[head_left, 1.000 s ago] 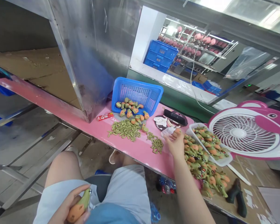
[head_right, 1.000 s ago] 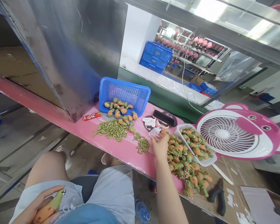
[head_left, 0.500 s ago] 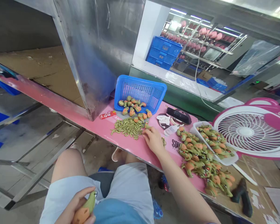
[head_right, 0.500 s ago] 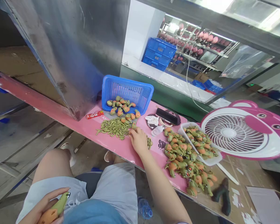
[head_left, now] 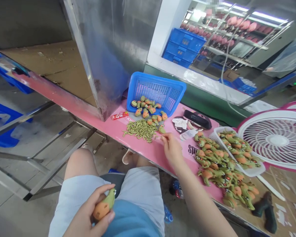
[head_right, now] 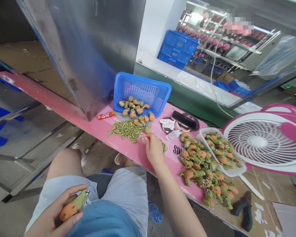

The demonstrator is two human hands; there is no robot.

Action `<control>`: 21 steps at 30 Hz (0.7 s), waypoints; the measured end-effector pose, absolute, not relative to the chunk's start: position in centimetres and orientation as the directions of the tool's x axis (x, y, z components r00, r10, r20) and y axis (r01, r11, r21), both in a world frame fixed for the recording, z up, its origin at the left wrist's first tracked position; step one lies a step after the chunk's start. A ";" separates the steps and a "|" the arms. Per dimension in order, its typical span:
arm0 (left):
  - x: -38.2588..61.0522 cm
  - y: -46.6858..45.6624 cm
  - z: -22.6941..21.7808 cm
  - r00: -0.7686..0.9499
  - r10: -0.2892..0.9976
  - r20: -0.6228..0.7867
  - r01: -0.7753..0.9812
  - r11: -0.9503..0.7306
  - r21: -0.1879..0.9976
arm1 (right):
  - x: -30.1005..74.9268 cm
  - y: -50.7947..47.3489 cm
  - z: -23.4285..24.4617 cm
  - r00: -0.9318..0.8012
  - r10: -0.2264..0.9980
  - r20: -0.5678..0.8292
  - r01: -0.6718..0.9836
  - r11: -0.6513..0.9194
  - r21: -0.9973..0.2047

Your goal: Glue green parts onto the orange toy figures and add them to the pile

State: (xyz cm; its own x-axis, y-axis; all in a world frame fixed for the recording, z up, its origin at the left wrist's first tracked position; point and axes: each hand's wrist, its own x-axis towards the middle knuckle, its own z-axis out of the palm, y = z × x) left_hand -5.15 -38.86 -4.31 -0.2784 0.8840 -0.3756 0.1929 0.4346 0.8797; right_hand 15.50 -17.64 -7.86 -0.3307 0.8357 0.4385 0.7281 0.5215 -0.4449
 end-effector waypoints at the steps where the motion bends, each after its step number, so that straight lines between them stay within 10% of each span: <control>1: -5.1 -38.6 -4.0 -0.238 0.882 -0.406 0.191 0.453 0.871 | 15.1 -19.0 -7.5 -0.332 0.832 0.444 0.687 0.536 -0.490; 10: -4.7 -36.8 -2.5 0.054 0.931 -0.361 0.429 0.305 0.851 | 12.0 -30.7 -2.6 -0.641 0.677 0.362 0.123 0.556 -0.822; 21: -4.9 -36.8 -1.8 0.177 0.950 -0.257 0.616 0.097 0.782 | 11.7 -31.5 -1.7 -0.700 0.542 0.465 0.014 0.661 -0.750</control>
State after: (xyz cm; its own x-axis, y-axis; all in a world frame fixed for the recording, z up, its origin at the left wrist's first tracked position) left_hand -4.95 -36.76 -1.78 0.1770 0.9501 -0.2567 0.6156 0.0966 0.7821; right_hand 11.69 -31.55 -1.69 -0.7005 0.5416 0.4647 0.0137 0.6612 -0.7501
